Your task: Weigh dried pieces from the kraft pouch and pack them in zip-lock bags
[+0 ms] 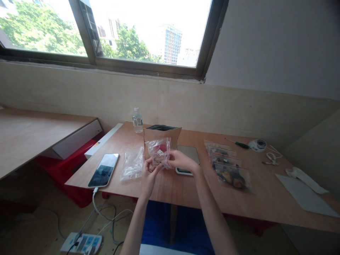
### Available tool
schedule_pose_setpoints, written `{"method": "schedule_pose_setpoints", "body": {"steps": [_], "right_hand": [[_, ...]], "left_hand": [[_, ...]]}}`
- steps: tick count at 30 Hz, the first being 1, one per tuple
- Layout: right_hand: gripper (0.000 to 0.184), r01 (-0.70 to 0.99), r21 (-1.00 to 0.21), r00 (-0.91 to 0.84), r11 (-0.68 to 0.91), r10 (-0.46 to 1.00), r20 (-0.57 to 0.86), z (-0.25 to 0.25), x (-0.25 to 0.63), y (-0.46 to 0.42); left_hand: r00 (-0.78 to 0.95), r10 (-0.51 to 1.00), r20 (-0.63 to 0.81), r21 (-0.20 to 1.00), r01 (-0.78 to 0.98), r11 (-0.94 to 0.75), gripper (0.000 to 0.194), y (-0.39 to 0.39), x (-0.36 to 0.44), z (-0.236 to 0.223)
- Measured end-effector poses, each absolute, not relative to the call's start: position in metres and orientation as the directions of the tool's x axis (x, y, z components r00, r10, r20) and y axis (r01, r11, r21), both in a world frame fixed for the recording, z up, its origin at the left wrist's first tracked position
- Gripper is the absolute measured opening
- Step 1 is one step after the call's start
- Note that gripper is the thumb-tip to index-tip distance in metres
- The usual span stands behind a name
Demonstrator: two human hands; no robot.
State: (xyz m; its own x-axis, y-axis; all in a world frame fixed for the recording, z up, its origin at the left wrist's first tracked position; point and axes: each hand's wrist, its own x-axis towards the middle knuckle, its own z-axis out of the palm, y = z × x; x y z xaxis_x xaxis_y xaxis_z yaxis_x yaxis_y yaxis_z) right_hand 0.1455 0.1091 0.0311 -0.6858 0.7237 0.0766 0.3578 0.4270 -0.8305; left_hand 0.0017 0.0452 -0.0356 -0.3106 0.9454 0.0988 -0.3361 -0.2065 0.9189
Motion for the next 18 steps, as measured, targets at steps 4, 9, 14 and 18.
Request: {"method": "schedule_pose_setpoints", "body": {"steps": [4, 9, 14, 18], "right_hand": [[0.025, 0.331, -0.842, -0.675, 0.427, 0.731, 0.105, 0.029, 0.145, 0.107], [0.025, 0.337, -0.804, -0.615, 0.49, 0.761, 0.206, 0.031, 0.139, 0.1], [0.03, 0.319, -0.817, -0.534, 0.48, 0.803, 0.263, 0.031, 0.13, 0.096], [0.03, 0.258, -0.829, -0.538, 0.496, 0.787, 0.303, 0.031, 0.127, 0.095]], "left_hand": [[-0.297, 0.941, 0.161, 0.928, -0.28, -0.246, 0.031, 0.045, 0.002, -0.039], [-0.287, 0.949, 0.13, 0.896, -0.377, -0.237, 0.04, 0.045, 0.009, -0.039], [-0.308, 0.947, 0.094, 0.855, -0.462, -0.236, 0.04, 0.047, 0.01, -0.042], [-0.29, 0.954, 0.079, 0.841, -0.495, -0.22, 0.039, 0.046, 0.007, -0.04]]}}
